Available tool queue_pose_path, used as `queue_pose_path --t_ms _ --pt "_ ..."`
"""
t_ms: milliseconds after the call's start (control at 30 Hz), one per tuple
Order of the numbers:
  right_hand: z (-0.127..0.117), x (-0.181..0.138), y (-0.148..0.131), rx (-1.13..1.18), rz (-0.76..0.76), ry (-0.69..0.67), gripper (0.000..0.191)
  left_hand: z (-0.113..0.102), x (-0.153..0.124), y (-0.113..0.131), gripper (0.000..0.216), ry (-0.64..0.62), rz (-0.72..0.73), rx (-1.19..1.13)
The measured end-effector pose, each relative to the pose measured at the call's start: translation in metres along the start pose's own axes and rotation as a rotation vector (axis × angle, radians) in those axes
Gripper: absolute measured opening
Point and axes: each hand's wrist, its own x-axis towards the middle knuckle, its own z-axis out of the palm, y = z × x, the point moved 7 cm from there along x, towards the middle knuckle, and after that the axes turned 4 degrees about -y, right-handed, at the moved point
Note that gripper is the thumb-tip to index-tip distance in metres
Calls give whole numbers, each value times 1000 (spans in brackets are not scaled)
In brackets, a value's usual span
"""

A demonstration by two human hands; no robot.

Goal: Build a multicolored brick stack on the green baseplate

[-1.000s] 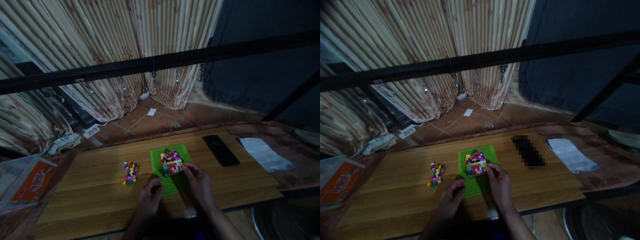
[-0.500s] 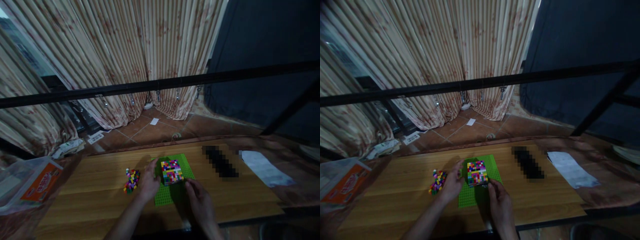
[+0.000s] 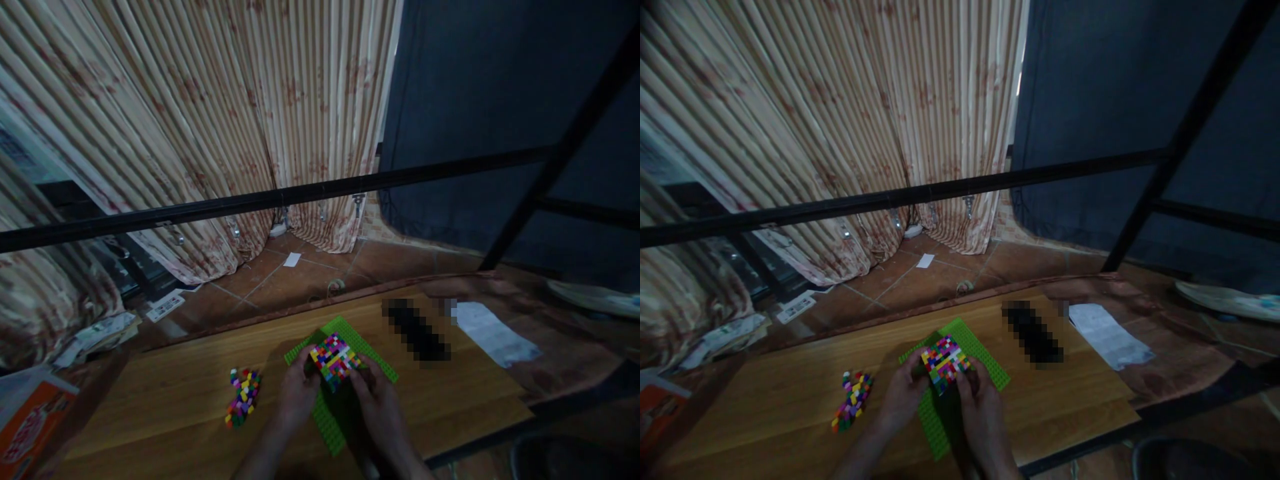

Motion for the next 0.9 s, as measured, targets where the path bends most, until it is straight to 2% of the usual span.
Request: queue_pose_path --t_ms 133,300,400,533,667,733,800,900 --pt "-16 13 -1 -41 32 30 54 16 -17 3 51 -14 -52 -6" --pt "-17 23 3 -93 12 17 59 32 -54 -10 64 25 -86 -61" --pt "-11 23 3 -120 -45 -1 58 34 -75 -15 67 49 -81 -76" --pt "-2 18 1 -197 -43 -38 57 25 -90 -12 61 9 -109 -110" --pt "6 12 -4 -283 -32 -69 58 10 -97 -9 54 -20 -151 -98" --pt "10 10 -4 -309 -21 -85 59 -4 -96 -10 46 6 -136 -100" --pt "11 9 -3 -326 -13 -91 60 -29 -93 -13 36 112 -112 -79" --pt "11 9 1 -342 1 -99 61 -87 -82 -26 25 372 -95 98"
